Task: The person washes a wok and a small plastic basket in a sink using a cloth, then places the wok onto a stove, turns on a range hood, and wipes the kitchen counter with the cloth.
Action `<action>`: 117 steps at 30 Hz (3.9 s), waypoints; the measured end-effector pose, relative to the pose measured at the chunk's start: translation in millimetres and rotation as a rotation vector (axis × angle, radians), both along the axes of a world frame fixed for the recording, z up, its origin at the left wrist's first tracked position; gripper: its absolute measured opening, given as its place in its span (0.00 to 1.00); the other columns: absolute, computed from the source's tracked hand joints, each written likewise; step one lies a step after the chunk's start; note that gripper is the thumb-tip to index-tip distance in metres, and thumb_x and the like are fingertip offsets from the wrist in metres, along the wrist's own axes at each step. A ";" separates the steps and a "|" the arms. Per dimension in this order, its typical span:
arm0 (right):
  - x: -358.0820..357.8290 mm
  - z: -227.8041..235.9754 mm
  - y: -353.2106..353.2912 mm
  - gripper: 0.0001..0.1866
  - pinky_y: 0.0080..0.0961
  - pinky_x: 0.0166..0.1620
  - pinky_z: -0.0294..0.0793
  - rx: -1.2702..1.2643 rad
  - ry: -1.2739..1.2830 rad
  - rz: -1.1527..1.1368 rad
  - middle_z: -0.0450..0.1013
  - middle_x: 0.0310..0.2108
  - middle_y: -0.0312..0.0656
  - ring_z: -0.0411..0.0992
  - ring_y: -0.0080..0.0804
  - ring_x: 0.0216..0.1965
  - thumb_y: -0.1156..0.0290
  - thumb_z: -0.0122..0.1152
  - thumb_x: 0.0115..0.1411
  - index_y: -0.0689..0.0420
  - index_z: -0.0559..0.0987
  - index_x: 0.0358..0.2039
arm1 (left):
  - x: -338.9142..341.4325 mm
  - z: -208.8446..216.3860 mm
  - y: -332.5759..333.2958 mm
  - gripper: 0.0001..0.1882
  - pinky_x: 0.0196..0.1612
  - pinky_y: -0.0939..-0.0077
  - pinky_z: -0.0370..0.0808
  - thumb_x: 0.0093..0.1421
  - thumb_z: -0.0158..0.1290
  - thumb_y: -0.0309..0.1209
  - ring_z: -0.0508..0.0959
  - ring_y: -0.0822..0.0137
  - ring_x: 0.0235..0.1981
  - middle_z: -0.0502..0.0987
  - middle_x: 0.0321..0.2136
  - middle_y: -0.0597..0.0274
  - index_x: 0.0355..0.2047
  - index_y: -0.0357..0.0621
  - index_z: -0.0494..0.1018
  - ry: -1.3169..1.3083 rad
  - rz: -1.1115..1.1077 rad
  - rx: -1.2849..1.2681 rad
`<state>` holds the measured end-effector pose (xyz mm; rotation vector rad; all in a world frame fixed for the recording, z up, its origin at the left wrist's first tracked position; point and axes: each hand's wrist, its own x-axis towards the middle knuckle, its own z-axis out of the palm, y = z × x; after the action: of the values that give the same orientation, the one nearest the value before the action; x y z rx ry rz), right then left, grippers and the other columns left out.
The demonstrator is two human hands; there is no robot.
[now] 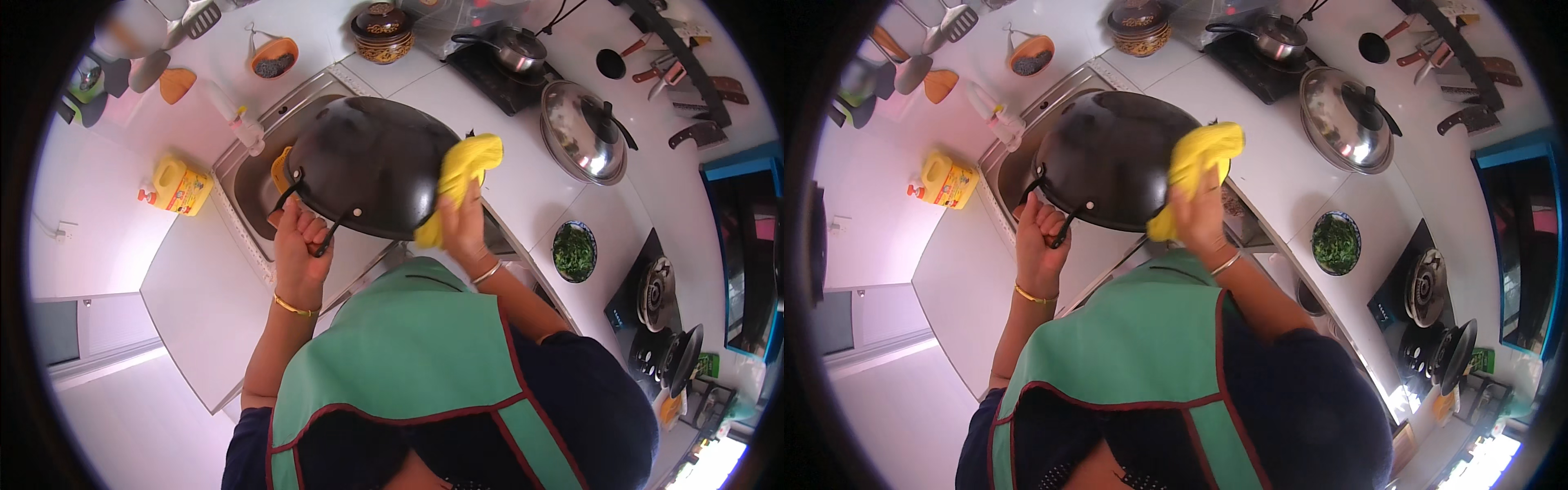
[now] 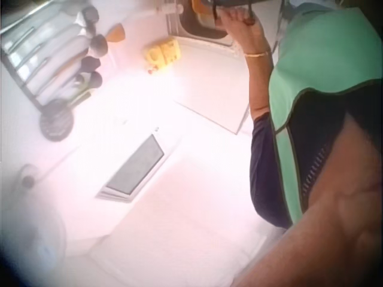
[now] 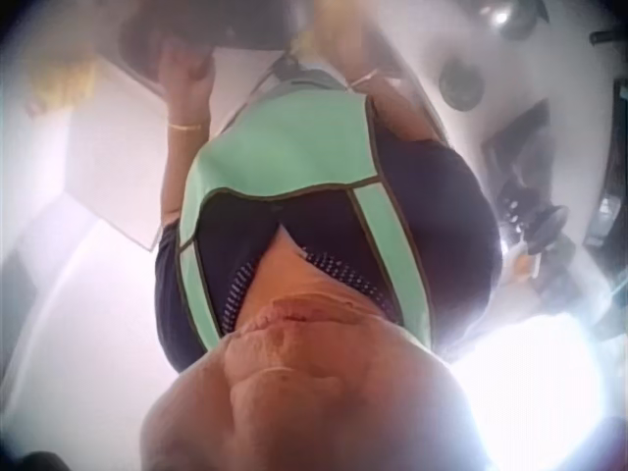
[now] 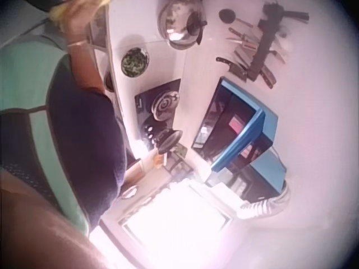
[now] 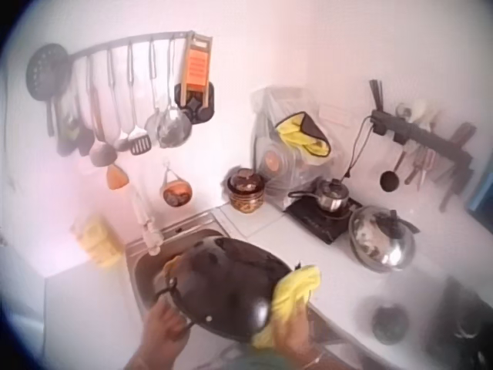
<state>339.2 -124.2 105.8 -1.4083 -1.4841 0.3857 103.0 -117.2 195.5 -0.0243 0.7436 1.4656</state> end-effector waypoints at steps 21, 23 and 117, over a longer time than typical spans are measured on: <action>51.4 -10.0 34.7 0.21 0.28 0.42 0.73 -0.855 1.141 0.130 0.74 0.37 0.40 0.73 0.31 0.36 0.54 0.42 0.64 0.58 0.71 0.45 | -20.4 -6.1 -16.7 0.13 0.12 0.87 0.49 0.63 0.47 0.34 0.52 0.82 0.11 0.53 0.13 0.76 0.24 0.55 0.56 0.192 -0.107 0.082; 39.2 18.3 22.0 0.20 0.29 0.43 0.73 -0.819 1.174 0.085 0.73 0.37 0.41 0.73 0.32 0.37 0.56 0.40 0.64 0.58 0.71 0.45 | -14.4 16.0 -1.4 0.10 0.12 0.87 0.50 0.62 0.48 0.33 0.52 0.82 0.10 0.53 0.13 0.76 0.26 0.54 0.59 0.214 -0.131 0.111; -35.2 -25.3 313.2 0.16 0.23 0.43 0.69 -0.595 0.295 0.258 0.72 0.36 0.40 0.70 0.27 0.38 0.68 0.57 0.57 0.61 0.71 0.45 | -35.6 -155.9 192.4 0.09 0.36 0.78 0.73 0.56 0.52 0.26 0.76 0.66 0.32 0.75 0.35 0.55 0.38 0.40 0.74 1.194 -0.522 0.365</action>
<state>303.9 189.0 80.5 -1.5209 -1.3598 1.2234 67.4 75.2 39.6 1.3193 1.2697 0.9804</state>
